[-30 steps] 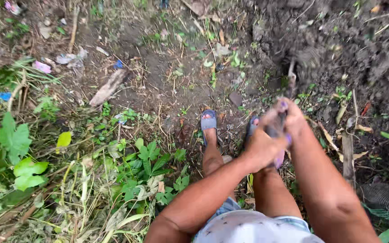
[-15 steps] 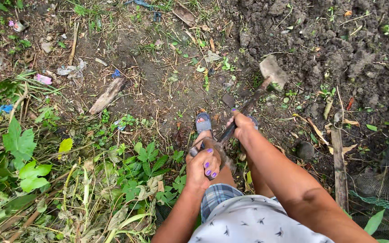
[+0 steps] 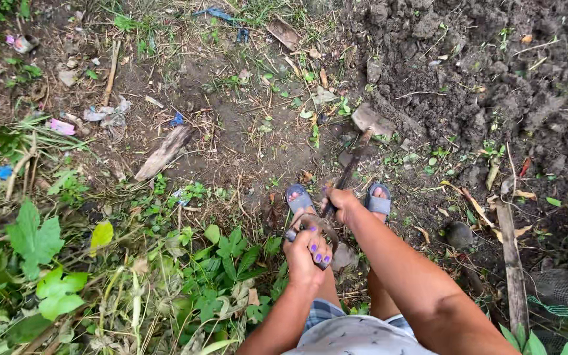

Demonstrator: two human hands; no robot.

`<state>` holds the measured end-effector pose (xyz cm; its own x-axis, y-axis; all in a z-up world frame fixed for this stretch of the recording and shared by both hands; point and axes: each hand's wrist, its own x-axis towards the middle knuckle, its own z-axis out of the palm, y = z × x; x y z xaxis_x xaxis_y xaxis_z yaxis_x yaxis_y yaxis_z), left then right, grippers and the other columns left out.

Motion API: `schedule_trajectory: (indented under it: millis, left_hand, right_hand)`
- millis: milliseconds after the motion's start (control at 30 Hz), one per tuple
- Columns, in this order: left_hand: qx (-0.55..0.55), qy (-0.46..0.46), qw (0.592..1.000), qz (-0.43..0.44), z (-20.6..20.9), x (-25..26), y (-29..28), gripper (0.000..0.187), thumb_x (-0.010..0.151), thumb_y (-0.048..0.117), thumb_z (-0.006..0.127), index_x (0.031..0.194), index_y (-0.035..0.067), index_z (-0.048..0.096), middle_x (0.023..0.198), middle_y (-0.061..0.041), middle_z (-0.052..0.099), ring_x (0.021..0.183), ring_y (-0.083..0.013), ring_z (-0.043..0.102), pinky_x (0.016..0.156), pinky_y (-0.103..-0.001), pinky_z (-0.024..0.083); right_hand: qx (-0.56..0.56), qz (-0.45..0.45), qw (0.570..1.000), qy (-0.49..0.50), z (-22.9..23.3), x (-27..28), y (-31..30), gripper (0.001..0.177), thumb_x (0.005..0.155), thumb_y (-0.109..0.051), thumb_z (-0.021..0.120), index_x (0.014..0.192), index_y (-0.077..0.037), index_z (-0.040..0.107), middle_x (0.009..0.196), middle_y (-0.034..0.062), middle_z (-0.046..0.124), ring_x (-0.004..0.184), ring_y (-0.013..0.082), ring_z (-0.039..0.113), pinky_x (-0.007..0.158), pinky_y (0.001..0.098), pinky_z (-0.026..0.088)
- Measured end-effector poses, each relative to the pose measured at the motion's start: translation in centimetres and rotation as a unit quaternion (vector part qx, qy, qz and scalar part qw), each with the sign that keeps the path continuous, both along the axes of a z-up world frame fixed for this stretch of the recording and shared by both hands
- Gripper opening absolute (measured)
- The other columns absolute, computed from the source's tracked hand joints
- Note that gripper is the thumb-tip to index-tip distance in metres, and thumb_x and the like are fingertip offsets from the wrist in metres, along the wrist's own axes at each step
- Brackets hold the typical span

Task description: The person uses a hoe to break up and loosen soil in a garden bed. They repeatedly strike the ground and pull the tool toward themselves to turn over clumps of earth, working along a narrow strip next to a mesh fence.

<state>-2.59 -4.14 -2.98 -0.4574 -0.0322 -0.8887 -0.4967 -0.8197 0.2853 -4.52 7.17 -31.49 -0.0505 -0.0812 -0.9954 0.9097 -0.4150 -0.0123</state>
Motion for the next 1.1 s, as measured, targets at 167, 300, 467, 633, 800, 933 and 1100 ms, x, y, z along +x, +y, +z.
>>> schedule_trajectory:
  millis: [167,300,467,633,800,933,1100]
  left_hand:
    - [-0.006,-0.063,0.998,0.02,-1.9,-2.2,-1.2,0.011,0.088,0.01,0.056,0.078,0.013,0.054,0.053,0.001,0.037,0.035,-0.0129,0.033,0.034,-0.032,0.029]
    - [0.033,0.011,0.999,0.02,-4.1,-4.3,-2.0,0.026,0.092,0.01,0.057,0.071,0.013,0.042,0.057,0.0,0.04,0.038,-0.0137,0.036,0.036,-0.032,0.032]
    - [0.014,-0.045,0.999,0.023,-2.2,-6.9,-1.1,0.017,0.088,0.009,0.057,0.074,0.014,0.047,0.056,0.002,0.04,0.039,-0.0131,0.038,0.038,-0.032,0.033]
    - [0.023,-0.036,0.999,0.02,-0.1,-10.5,0.3,0.019,0.092,0.009,0.059,0.08,0.014,0.045,0.058,0.003,0.04,0.04,-0.0127,0.039,0.039,-0.032,0.034]
    - [-0.037,-0.063,0.997,0.009,2.1,-13.1,1.5,0.026,0.086,0.007,0.055,0.107,0.023,0.06,0.054,0.003,0.039,0.036,-0.011,0.036,0.035,-0.031,0.031]
    - [-0.015,-0.052,0.998,0.043,0.8,-12.5,2.5,0.018,0.094,0.007,0.059,0.104,0.014,0.045,0.058,0.001,0.039,0.037,-0.0136,0.037,0.035,-0.035,0.034]
    - [-0.03,-0.069,0.996,0.051,-0.2,-14.6,5.8,0.03,0.088,0.006,0.056,0.115,0.021,0.058,0.055,0.001,0.038,0.035,-0.0132,0.036,0.035,-0.033,0.033]
  right_hand:
    - [0.025,0.041,0.999,-0.012,-0.1,-3.1,-1.7,0.016,0.099,-0.01,0.052,0.092,-0.004,0.064,0.063,0.0096,0.056,0.052,0.0226,0.055,0.049,0.0437,0.054]
    - [0.04,0.053,0.998,0.007,-2.6,-5.9,-2.3,0.005,0.095,0.005,0.055,0.094,0.004,0.06,0.066,0.01,0.059,0.055,0.0232,0.06,0.052,0.0433,0.058]
    - [0.02,0.053,0.997,-0.05,-3.8,-6.6,-1.0,0.011,0.098,-0.005,0.049,0.093,-0.006,0.058,0.069,0.0073,0.059,0.056,0.0212,0.06,0.052,0.0436,0.054]
    - [0.037,0.031,0.998,-0.04,-3.7,-8.5,-0.3,0.016,0.101,-0.019,0.061,0.093,-0.005,0.062,0.07,0.0073,0.059,0.055,0.0213,0.059,0.05,0.0392,0.056]
    - [0.055,0.03,0.996,-0.057,-2.5,-9.9,-0.3,0.017,0.099,-0.014,0.057,0.086,-0.004,0.061,0.068,0.0081,0.059,0.054,0.0216,0.058,0.047,0.0384,0.053]
    - [0.068,0.042,0.994,-0.068,-1.8,-9.8,1.0,0.018,0.094,0.001,0.056,0.077,-0.001,0.06,0.064,0.0094,0.058,0.052,0.023,0.058,0.046,0.0385,0.052]
    - [-0.005,0.066,0.993,-0.101,-2.8,-11.7,3.9,0.022,0.094,-0.007,0.058,0.073,-0.007,0.063,0.061,0.006,0.053,0.048,0.0202,0.052,0.043,0.0358,0.047]
